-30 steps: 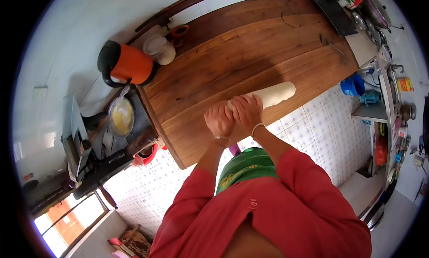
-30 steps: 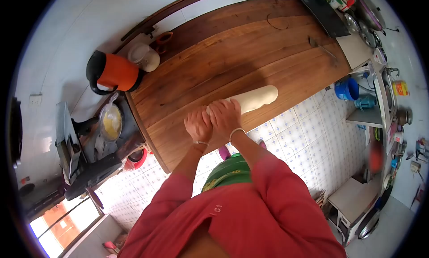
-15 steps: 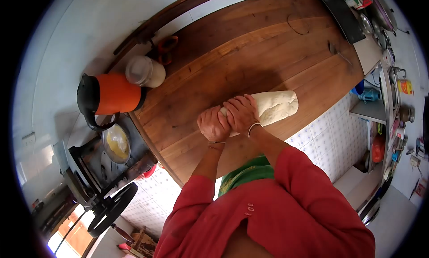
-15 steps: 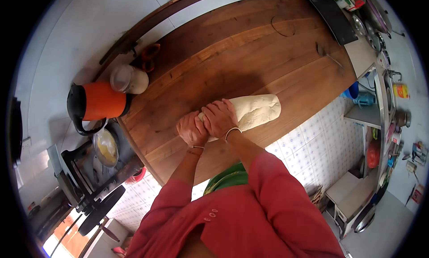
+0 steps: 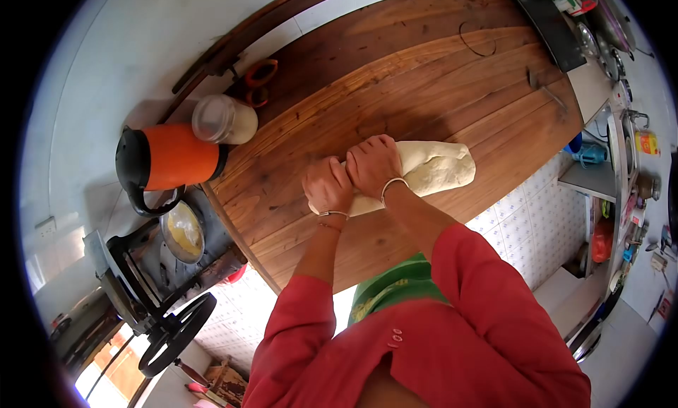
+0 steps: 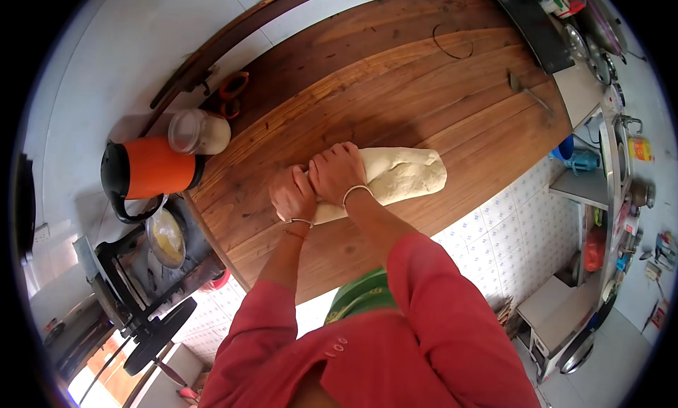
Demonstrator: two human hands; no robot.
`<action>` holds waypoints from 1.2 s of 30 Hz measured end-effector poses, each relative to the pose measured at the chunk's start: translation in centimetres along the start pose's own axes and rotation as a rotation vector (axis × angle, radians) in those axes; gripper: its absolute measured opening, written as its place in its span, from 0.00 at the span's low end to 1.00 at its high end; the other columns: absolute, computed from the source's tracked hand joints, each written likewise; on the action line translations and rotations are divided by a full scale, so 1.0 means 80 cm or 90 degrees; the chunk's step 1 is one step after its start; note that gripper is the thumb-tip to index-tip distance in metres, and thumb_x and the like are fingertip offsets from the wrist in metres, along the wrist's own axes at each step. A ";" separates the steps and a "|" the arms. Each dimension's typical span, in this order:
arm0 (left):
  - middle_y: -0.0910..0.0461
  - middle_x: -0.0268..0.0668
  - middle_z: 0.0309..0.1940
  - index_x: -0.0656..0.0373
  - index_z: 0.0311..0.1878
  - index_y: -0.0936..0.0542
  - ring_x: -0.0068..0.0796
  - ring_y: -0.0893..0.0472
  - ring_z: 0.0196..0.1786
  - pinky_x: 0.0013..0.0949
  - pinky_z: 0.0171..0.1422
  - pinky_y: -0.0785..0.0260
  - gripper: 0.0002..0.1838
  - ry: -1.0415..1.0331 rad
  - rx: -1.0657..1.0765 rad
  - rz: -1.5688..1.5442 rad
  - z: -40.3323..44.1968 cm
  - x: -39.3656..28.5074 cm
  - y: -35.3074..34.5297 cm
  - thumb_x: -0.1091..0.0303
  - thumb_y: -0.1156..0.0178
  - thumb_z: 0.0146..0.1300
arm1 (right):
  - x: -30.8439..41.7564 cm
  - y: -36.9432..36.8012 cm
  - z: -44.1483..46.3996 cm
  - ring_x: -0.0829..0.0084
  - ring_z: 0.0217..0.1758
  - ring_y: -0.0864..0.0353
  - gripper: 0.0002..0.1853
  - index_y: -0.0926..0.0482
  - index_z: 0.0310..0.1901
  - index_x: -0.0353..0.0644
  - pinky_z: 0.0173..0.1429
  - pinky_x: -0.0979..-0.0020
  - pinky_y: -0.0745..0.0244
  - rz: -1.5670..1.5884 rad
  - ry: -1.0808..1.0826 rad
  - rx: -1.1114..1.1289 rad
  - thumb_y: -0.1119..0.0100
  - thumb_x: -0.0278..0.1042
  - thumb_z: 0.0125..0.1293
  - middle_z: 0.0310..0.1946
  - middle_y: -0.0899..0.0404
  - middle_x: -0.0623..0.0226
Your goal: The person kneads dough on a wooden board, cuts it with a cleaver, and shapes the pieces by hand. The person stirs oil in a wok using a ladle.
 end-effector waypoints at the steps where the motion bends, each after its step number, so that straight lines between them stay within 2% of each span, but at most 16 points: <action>1: 0.18 0.43 0.29 0.57 0.31 0.16 0.48 0.21 0.37 0.47 0.45 0.33 0.16 -0.003 -0.002 0.002 0.003 0.002 -0.002 0.64 0.52 0.67 | -0.001 -0.001 0.003 0.66 0.42 0.23 0.14 0.19 0.29 0.47 0.59 0.59 0.37 -0.004 -0.013 0.001 0.51 0.41 0.68 0.30 0.17 0.68; 6: 0.18 0.48 0.30 0.60 0.33 0.16 0.54 0.21 0.35 0.50 0.41 0.31 0.18 0.030 0.029 0.023 0.016 0.008 -0.011 0.62 0.54 0.69 | -0.007 -0.007 0.015 0.65 0.42 0.23 0.15 0.19 0.30 0.46 0.58 0.59 0.37 0.002 -0.053 -0.003 0.53 0.41 0.69 0.29 0.17 0.68; 10: 0.20 0.45 0.27 0.59 0.28 0.20 0.52 0.22 0.35 0.51 0.41 0.32 0.17 0.011 -0.061 -0.012 0.028 0.007 -0.011 0.62 0.53 0.68 | -0.011 -0.006 0.025 0.63 0.45 0.22 0.17 0.17 0.33 0.45 0.59 0.59 0.36 -0.019 -0.068 -0.068 0.54 0.42 0.70 0.33 0.16 0.65; 13: 0.18 0.45 0.31 0.58 0.32 0.17 0.52 0.21 0.39 0.50 0.46 0.29 0.19 0.066 0.039 0.052 -0.001 0.016 -0.006 0.58 0.55 0.69 | 0.008 -0.002 -0.020 0.60 0.48 0.21 0.17 0.18 0.39 0.45 0.59 0.58 0.34 -0.119 -0.054 -0.113 0.55 0.45 0.72 0.39 0.16 0.62; 15: 0.16 0.45 0.36 0.57 0.39 0.15 0.51 0.19 0.43 0.51 0.52 0.28 0.24 -0.030 0.080 0.124 0.009 0.022 -0.028 0.53 0.59 0.71 | 0.008 0.048 0.004 0.59 0.48 0.20 0.17 0.18 0.42 0.46 0.59 0.58 0.33 -0.228 -0.016 -0.206 0.56 0.46 0.72 0.41 0.16 0.61; 16: 0.16 0.47 0.39 0.56 0.42 0.15 0.50 0.17 0.45 0.52 0.56 0.28 0.27 0.014 0.230 0.084 0.005 0.014 -0.013 0.50 0.61 0.72 | 0.006 0.047 0.000 0.59 0.48 0.19 0.18 0.18 0.44 0.48 0.57 0.57 0.31 -0.158 -0.064 0.063 0.59 0.47 0.73 0.42 0.15 0.61; 17: 0.16 0.47 0.39 0.56 0.42 0.15 0.50 0.17 0.45 0.52 0.56 0.28 0.27 0.012 0.241 0.085 -0.011 -0.003 0.009 0.50 0.61 0.72 | 0.008 0.042 -0.021 0.58 0.48 0.19 0.19 0.18 0.47 0.49 0.56 0.56 0.30 -0.079 -0.111 0.333 0.61 0.47 0.74 0.42 0.15 0.60; 19: 0.15 0.46 0.40 0.57 0.41 0.15 0.49 0.17 0.44 0.51 0.54 0.28 0.28 0.101 0.324 0.131 -0.022 -0.035 0.032 0.50 0.62 0.73 | 0.012 0.093 -0.039 0.59 0.47 0.17 0.19 0.18 0.46 0.50 0.52 0.56 0.28 -0.049 -0.112 0.340 0.62 0.46 0.74 0.41 0.15 0.61; 22: 0.15 0.44 0.42 0.57 0.43 0.15 0.47 0.17 0.46 0.48 0.55 0.31 0.22 -0.034 0.324 0.186 -0.075 -0.109 0.037 0.54 0.56 0.72 | 0.009 0.123 -0.090 0.61 0.49 0.18 0.17 0.18 0.45 0.49 0.55 0.56 0.29 -0.152 -0.086 0.264 0.58 0.45 0.72 0.41 0.15 0.61; 24: 0.14 0.42 0.43 0.57 0.44 0.15 0.44 0.17 0.49 0.46 0.57 0.32 0.20 -0.099 0.286 0.158 -0.109 -0.124 0.034 0.55 0.54 0.71 | 0.011 0.128 -0.128 0.67 0.49 0.19 0.14 0.17 0.46 0.49 0.61 0.55 0.33 -0.238 -0.098 0.257 0.51 0.42 0.68 0.41 0.15 0.68; 25: 0.15 0.39 0.45 0.56 0.47 0.16 0.41 0.18 0.51 0.45 0.58 0.34 0.19 -0.151 0.142 0.092 -0.126 -0.119 0.034 0.57 0.53 0.70 | 0.002 0.112 -0.146 0.67 0.49 0.19 0.14 0.17 0.46 0.49 0.61 0.55 0.33 -0.240 -0.104 0.262 0.51 0.42 0.68 0.41 0.15 0.68; 26: 0.15 0.36 0.46 0.55 0.51 0.18 0.38 0.20 0.54 0.45 0.60 0.37 0.18 -0.198 0.003 0.024 -0.146 -0.113 0.037 0.58 0.53 0.69 | -0.003 0.101 -0.166 0.68 0.52 0.21 0.13 0.18 0.47 0.49 0.62 0.55 0.34 -0.123 -0.083 0.052 0.48 0.40 0.66 0.44 0.16 0.69; 27: 0.15 0.36 0.46 0.55 0.51 0.18 0.38 0.20 0.54 0.45 0.60 0.37 0.18 -0.191 0.019 0.023 -0.162 -0.100 0.032 0.58 0.53 0.69 | -0.003 0.099 -0.193 0.68 0.54 0.22 0.14 0.19 0.48 0.49 0.64 0.56 0.36 -0.002 -0.062 -0.154 0.46 0.39 0.64 0.46 0.17 0.70; 29: 0.18 0.35 0.52 0.55 0.55 0.20 0.34 0.24 0.59 0.44 0.65 0.41 0.20 -0.351 -0.012 0.070 -0.173 -0.087 0.027 0.58 0.51 0.67 | -0.005 0.084 -0.207 0.68 0.57 0.25 0.15 0.20 0.50 0.48 0.65 0.56 0.37 -0.022 -0.043 -0.151 0.45 0.39 0.62 0.49 0.19 0.71; 30: 0.21 0.37 0.57 0.56 0.57 0.20 0.36 0.26 0.62 0.46 0.67 0.43 0.22 -0.368 0.008 0.073 -0.175 -0.081 0.020 0.56 0.52 0.68 | -0.003 0.078 -0.210 0.68 0.60 0.27 0.17 0.21 0.51 0.47 0.67 0.56 0.38 -0.044 -0.022 -0.161 0.44 0.39 0.61 0.53 0.21 0.71; 36: 0.21 0.39 0.56 0.58 0.56 0.21 0.37 0.26 0.61 0.46 0.66 0.41 0.23 -0.381 0.018 0.076 -0.126 -0.075 -0.008 0.55 0.55 0.68 | -0.033 0.058 -0.166 0.65 0.63 0.29 0.20 0.22 0.54 0.45 0.70 0.57 0.40 -0.002 -0.040 -0.106 0.43 0.40 0.60 0.56 0.24 0.68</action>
Point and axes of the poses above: each hand's wrist, its own z-axis towards the middle knuckle, its own y-axis out of the back of the hand, x = y × z, the point moved 5 cm from there along z, towards the middle knuckle
